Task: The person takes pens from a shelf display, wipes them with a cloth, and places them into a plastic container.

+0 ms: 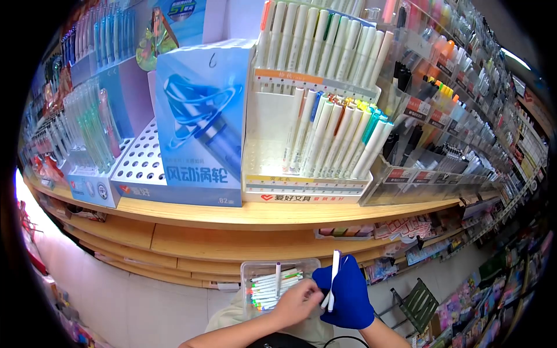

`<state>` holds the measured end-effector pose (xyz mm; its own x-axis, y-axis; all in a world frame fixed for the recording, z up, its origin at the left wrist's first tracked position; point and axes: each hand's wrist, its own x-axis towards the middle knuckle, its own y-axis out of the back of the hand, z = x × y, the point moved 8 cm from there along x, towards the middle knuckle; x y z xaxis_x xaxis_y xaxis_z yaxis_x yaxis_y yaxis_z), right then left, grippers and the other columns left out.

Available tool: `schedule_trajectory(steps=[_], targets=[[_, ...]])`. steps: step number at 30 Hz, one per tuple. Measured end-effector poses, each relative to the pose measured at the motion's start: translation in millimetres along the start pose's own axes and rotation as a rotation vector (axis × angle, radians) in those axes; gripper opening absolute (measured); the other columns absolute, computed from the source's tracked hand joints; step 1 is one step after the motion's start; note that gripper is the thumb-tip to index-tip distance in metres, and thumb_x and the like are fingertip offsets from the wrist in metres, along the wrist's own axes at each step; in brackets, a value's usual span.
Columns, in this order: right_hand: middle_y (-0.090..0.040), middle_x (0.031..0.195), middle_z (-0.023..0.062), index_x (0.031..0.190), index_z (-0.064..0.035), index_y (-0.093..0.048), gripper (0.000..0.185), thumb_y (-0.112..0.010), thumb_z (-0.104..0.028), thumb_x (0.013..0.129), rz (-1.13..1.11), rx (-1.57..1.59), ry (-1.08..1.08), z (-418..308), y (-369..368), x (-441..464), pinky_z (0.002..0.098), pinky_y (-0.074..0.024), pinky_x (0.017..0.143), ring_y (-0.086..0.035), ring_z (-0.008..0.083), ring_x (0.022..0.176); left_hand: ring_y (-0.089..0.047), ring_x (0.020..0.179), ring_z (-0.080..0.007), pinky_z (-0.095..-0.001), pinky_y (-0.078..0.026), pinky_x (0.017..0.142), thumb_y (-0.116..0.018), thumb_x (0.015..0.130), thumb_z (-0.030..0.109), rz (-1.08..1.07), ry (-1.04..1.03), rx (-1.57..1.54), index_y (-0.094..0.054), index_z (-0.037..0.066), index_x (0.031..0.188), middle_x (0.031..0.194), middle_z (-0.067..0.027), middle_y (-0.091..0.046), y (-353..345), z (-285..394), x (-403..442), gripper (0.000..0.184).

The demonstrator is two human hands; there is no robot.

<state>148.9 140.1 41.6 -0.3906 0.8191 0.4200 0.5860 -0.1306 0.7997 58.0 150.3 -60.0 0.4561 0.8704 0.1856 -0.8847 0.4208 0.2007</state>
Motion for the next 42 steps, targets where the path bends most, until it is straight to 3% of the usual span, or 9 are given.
schedule_trajectory(steps=[3,7,11,15,20,22,24,29,42], targets=[[-0.053,0.096,0.0115,0.111,-0.0051,-0.05,0.038,-0.056,0.0,0.074,-0.152,0.102,0.022,-6,-13,-7,0.0357,-0.0418,0.078,-0.052,0.0299,0.093,-0.053,0.078,-0.0127,-0.0233,-0.043,0.067,-0.06,0.083,0.011,0.286,-0.049,-0.19,-0.054,0.0,0.097,0.088,-0.0059,-0.055,40,21,12,0.019],[-0.052,0.103,0.0126,0.111,-0.0032,-0.05,0.035,-0.056,-0.002,0.077,-0.238,0.376,-0.23,-12,-16,6,0.0351,-0.0417,0.082,-0.052,0.0292,0.095,-0.052,0.082,-0.008,-0.0221,-0.044,0.073,-0.062,0.081,0.004,0.108,0.008,-0.44,-0.053,0.0,0.098,0.091,-0.0032,-0.054,30,24,28,0.02],[-0.05,0.111,0.014,0.111,-0.0021,-0.05,0.032,-0.053,-0.002,0.078,-0.416,0.163,0.202,-13,-32,-11,0.0357,-0.0406,0.086,-0.049,0.0279,0.104,-0.053,0.078,-0.0111,-0.0237,-0.043,0.069,-0.066,0.077,0.006,0.061,-0.131,-0.201,-0.056,0.002,0.09,0.087,-0.0043,-0.055,38,53,27,0.017],[-0.052,0.106,0.0154,0.097,-0.0083,-0.055,0.047,-0.066,-0.007,0.051,-0.467,0.582,-0.087,-5,-33,-8,0.0405,-0.0387,0.088,-0.047,0.0382,0.101,-0.053,0.075,-0.012,-0.0222,-0.043,0.062,-0.064,0.079,0.011,0.049,-0.213,-0.13,-0.055,0.002,0.091,0.089,-0.006,-0.054,36,54,25,0.017],[-0.048,0.114,0.0191,0.103,-0.0063,-0.054,0.05,-0.064,-0.01,0.054,-0.391,0.411,0.354,-20,-22,-13,0.0403,-0.0348,0.095,-0.043,0.0409,0.108,-0.055,0.079,-0.0201,-0.0263,-0.043,0.072,-0.06,0.082,0.008,0.069,-0.289,-0.084,-0.056,0.0,0.093,0.086,-0.0098,-0.055,34,60,23,0.014],[-0.053,0.1,0.0146,0.095,-0.0089,-0.057,0.045,-0.065,-0.013,0.052,-0.409,0.637,0.103,-34,-6,0,0.0391,-0.0401,0.086,-0.048,0.0366,0.097,-0.056,0.074,-0.0186,-0.0257,-0.044,0.066,-0.06,0.083,0.011,0.012,-0.308,-0.041,-0.057,0.001,0.093,0.081,-0.0094,-0.057,32,60,25,0.014],[-0.05,0.095,0.0196,0.09,-0.0041,-0.053,0.048,-0.068,-0.016,0.046,-0.456,0.317,0.404,-59,11,3,0.0419,-0.0396,0.082,-0.047,0.0393,0.092,-0.056,0.068,-0.016,-0.0254,-0.044,0.062,-0.06,0.083,0.011,0.011,-0.268,0.02,-0.059,0.002,0.09,0.075,-0.0084,-0.058,32,64,25,0.012],[-0.048,0.092,0.0171,0.087,-0.0061,-0.05,0.054,-0.068,-0.024,0.04,-0.451,0.474,0.27,-41,3,-3,0.0424,-0.0382,0.079,-0.043,0.0388,0.088,-0.057,0.064,-0.0122,-0.0236,-0.045,0.06,-0.058,0.086,0.014,-0.038,-0.13,0.084,-0.059,0.003,0.09,0.074,-0.0085,-0.062,28,51,26,0.012],[-0.049,0.064,0.004,0.062,-0.0149,-0.051,0.022,-0.065,-0.023,0.047,-0.443,0.476,0.5,-75,45,-4,0.0381,-0.037,0.058,-0.047,0.0296,0.065,-0.055,0.068,-0.0083,-0.0232,-0.045,0.062,-0.051,0.09,0.011,0.473,-0.062,-0.262,-0.055,0.001,0.087,0.076,-0.0043,-0.062,107,0,1,0.011]])
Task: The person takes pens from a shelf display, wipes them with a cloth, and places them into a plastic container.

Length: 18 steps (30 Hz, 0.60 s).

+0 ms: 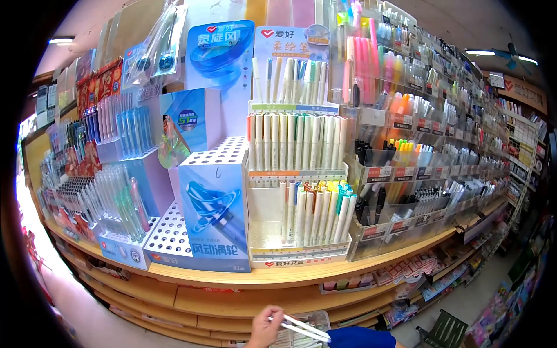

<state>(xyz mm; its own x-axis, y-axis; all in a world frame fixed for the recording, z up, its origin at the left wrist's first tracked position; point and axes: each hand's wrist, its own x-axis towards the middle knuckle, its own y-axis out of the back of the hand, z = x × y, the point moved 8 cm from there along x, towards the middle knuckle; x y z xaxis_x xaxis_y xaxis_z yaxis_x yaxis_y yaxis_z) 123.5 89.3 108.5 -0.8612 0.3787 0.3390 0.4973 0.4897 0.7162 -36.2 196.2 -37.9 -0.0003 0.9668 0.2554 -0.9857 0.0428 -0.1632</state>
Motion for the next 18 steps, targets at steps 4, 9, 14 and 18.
schedule_trajectory(steps=[4,9,14,18], targets=[[-0.05,0.064,0.0022,0.06,-0.0163,-0.055,0.02,-0.064,-0.019,0.042,0.044,-0.114,-0.072,3,8,-16,0.0379,-0.037,0.058,-0.048,0.0281,0.066,-0.054,0.064,-0.0133,-0.0262,-0.044,0.058,-0.051,0.09,0.017,0.03,-0.058,0.332,-0.054,0.004,0.091,0.072,-0.0059,-0.058,28,8,-8,0.014],[-0.052,0.065,0.0003,0.06,-0.019,-0.06,0.02,-0.062,-0.017,0.04,0.152,-0.132,-0.076,0,25,-24,0.0389,-0.0375,0.059,-0.05,0.0275,0.067,-0.054,0.06,-0.0176,-0.0288,-0.043,0.055,-0.05,0.091,0.018,-0.074,-0.035,0.477,-0.051,0.005,0.091,0.068,-0.0085,-0.054,14,-5,-38,0.013],[-0.057,0.077,-0.0004,0.077,-0.0196,-0.063,0.027,-0.064,-0.013,0.05,0.123,0.152,-0.337,87,-12,-78,0.0346,-0.0438,0.069,-0.053,0.0255,0.079,-0.059,0.071,-0.0272,-0.044,-0.046,0.066,-0.052,0.09,0.022,-0.426,-0.112,1.073,-0.047,0.007,0.1,0.128,-0.0224,-0.033,-1,-57,-56,0.019],[-0.057,0.074,-0.003,0.074,-0.0194,-0.062,0.026,-0.067,-0.012,0.05,0.163,-0.214,-0.147,48,6,-63,0.0322,-0.0458,0.062,-0.054,0.0231,0.074,-0.057,0.093,-0.0338,-0.0387,-0.047,0.075,-0.058,0.084,0.023,-0.54,-0.209,1.276,-0.059,0.002,0.095,0.103,-0.0214,-0.057,-10,-19,-60,0.024]])
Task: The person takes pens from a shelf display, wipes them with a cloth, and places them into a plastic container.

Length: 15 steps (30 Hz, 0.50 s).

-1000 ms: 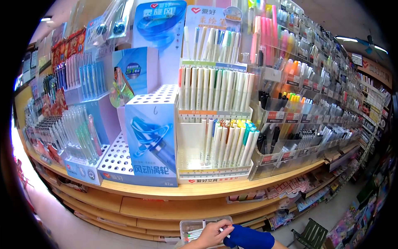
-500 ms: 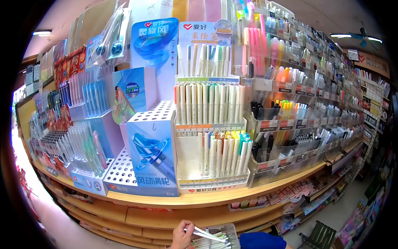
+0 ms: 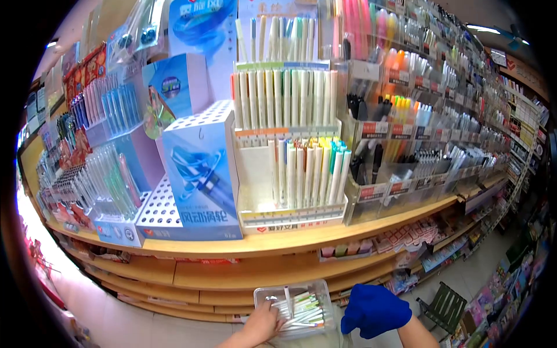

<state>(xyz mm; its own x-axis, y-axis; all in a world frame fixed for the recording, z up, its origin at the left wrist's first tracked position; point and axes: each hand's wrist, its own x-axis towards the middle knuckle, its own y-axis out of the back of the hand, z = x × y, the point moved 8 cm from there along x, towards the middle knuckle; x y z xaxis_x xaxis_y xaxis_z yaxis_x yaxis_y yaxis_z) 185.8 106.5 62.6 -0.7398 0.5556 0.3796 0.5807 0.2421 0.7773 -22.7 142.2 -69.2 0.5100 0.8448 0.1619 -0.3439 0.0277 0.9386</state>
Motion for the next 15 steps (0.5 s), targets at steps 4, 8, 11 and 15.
schedule_trajectory(steps=[4,8,11,15], targets=[[-0.057,0.074,-0.002,0.072,-0.0166,-0.057,0.029,-0.07,-0.012,0.046,0.027,0.036,-0.147,12,0,-11,0.033,-0.0456,0.061,-0.054,0.0241,0.073,-0.051,0.099,-0.0405,-0.0437,-0.043,0.083,-0.057,0.083,0.023,-0.11,0.068,-0.249,-0.058,-0.002,0.097,0.108,-0.0255,-0.051,-13,-4,12,0.028],[-0.057,0.074,-0.0022,0.073,-0.0172,-0.059,0.029,-0.068,-0.012,0.045,-0.054,-0.067,-0.127,13,-3,-10,0.0334,-0.0452,0.062,-0.053,0.0239,0.075,-0.052,0.091,-0.0389,-0.0421,-0.043,0.079,-0.056,0.083,0.017,-0.035,0.016,-0.477,-0.053,-0.001,0.099,0.096,-0.0218,-0.053,-24,6,33,0.024],[-0.056,0.075,0.0008,0.074,-0.0137,-0.059,0.032,-0.062,-0.005,0.044,-0.056,-0.069,-0.156,12,-4,-13,0.0334,-0.0445,0.062,-0.053,0.0253,0.076,-0.052,0.085,-0.0382,-0.0434,-0.043,0.071,-0.054,0.081,0.006,0.075,-0.059,-0.506,-0.047,0.002,0.094,0.09,-0.02,-0.051,3,17,48,0.016],[-0.055,0.075,0.0013,0.074,-0.0131,-0.059,0.033,-0.062,-0.003,0.043,-0.005,-0.009,-0.178,14,0,-16,0.0333,-0.0446,0.06,-0.053,0.0254,0.075,-0.055,0.083,-0.0371,-0.0463,-0.043,0.066,-0.046,0.079,0.0,-0.102,-0.158,-0.467,-0.047,0.003,0.099,0.088,-0.0196,-0.054,-1,15,54,0.02]])
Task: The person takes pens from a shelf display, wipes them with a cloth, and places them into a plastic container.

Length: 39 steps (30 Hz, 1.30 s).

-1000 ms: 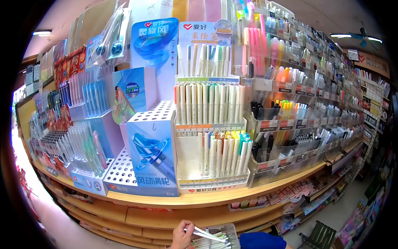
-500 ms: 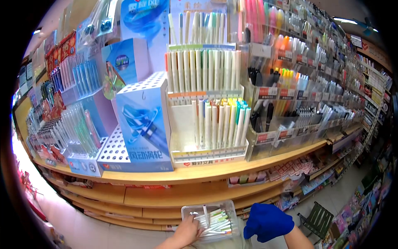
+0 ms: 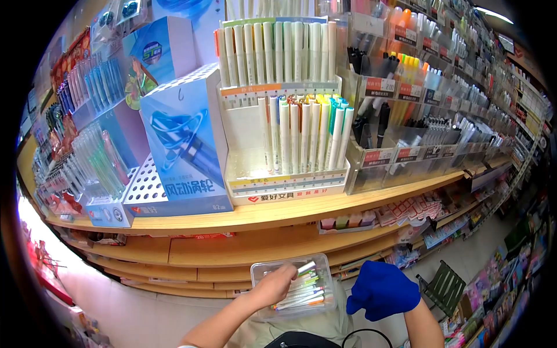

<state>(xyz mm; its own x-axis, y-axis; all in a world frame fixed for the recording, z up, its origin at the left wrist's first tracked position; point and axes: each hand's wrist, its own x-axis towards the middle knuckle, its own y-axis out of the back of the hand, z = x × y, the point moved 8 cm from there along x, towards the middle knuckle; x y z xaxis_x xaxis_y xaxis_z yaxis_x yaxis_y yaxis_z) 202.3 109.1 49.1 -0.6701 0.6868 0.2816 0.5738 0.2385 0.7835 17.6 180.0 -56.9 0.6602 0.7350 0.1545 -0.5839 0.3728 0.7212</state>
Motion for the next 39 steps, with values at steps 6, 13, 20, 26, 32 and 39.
schedule_trajectory(steps=[6,13,20,26,32,39], targets=[[-0.057,0.071,-0.0014,0.069,-0.0136,-0.051,0.035,-0.07,-0.006,0.04,0.035,0.082,-0.041,10,-2,-1,0.0315,-0.0443,0.059,-0.053,0.023,0.07,-0.059,0.075,-0.0388,-0.0473,-0.046,0.065,-0.049,0.079,0.009,-0.431,0.168,0.246,-0.046,0.002,0.1,0.078,-0.0207,-0.06,-49,-25,-10,0.022],[-0.055,0.069,-0.0011,0.066,-0.0127,-0.047,0.036,-0.071,-0.005,0.04,0.064,0.005,-0.007,0,6,5,0.031,-0.0439,0.058,-0.053,0.0221,0.068,-0.062,0.079,-0.0344,-0.0442,-0.049,0.069,-0.054,0.075,0.016,-0.444,0.16,0.427,-0.059,0.002,0.092,0.081,-0.0197,-0.063,-91,-51,-6,0.022],[-0.056,0.069,-0.0014,0.066,-0.0132,-0.048,0.035,-0.07,-0.004,0.041,0.1,0.105,0.012,1,5,0,0.0306,-0.0431,0.057,-0.052,0.0223,0.067,-0.061,0.083,-0.0353,-0.045,-0.048,0.072,-0.057,0.077,0.022,-0.48,0.259,0.315,-0.061,0.005,0.095,0.089,-0.0191,-0.063,-67,-38,-2,0.025],[-0.055,0.074,0.0006,0.071,-0.0131,-0.06,0.03,-0.06,-0.002,0.043,0.069,0.065,0.02,0,10,-2,0.034,-0.0443,0.06,-0.053,0.0254,0.076,-0.06,0.064,-0.0182,-0.0332,-0.05,0.06,-0.049,0.089,0.018,-0.32,0.366,-0.403,-0.045,0.004,0.107,0.074,-0.0098,-0.056,-37,-39,-3,0.024],[-0.052,0.073,0.0022,0.07,-0.0119,-0.057,0.025,-0.06,-0.005,0.046,0.047,0.044,0.025,3,4,-4,0.0348,-0.0437,0.062,-0.052,0.0276,0.076,-0.062,0.072,-0.0205,-0.0347,-0.05,0.063,-0.048,0.088,0.007,-0.492,0.428,-0.177,-0.044,0.002,0.11,0.081,-0.0118,-0.058,-17,-9,-10,0.023],[-0.05,0.071,0.0035,0.071,-0.0113,-0.056,0.021,-0.059,-0.009,0.051,0.06,0.103,0.036,4,1,-3,0.0349,-0.0428,0.063,-0.052,0.0283,0.075,-0.052,0.104,-0.0268,-0.042,-0.039,0.088,-0.053,0.073,0.0,-0.449,-0.29,0.329,-0.054,0.01,0.099,0.097,-0.0101,-0.057,-9,31,7,0.028]])
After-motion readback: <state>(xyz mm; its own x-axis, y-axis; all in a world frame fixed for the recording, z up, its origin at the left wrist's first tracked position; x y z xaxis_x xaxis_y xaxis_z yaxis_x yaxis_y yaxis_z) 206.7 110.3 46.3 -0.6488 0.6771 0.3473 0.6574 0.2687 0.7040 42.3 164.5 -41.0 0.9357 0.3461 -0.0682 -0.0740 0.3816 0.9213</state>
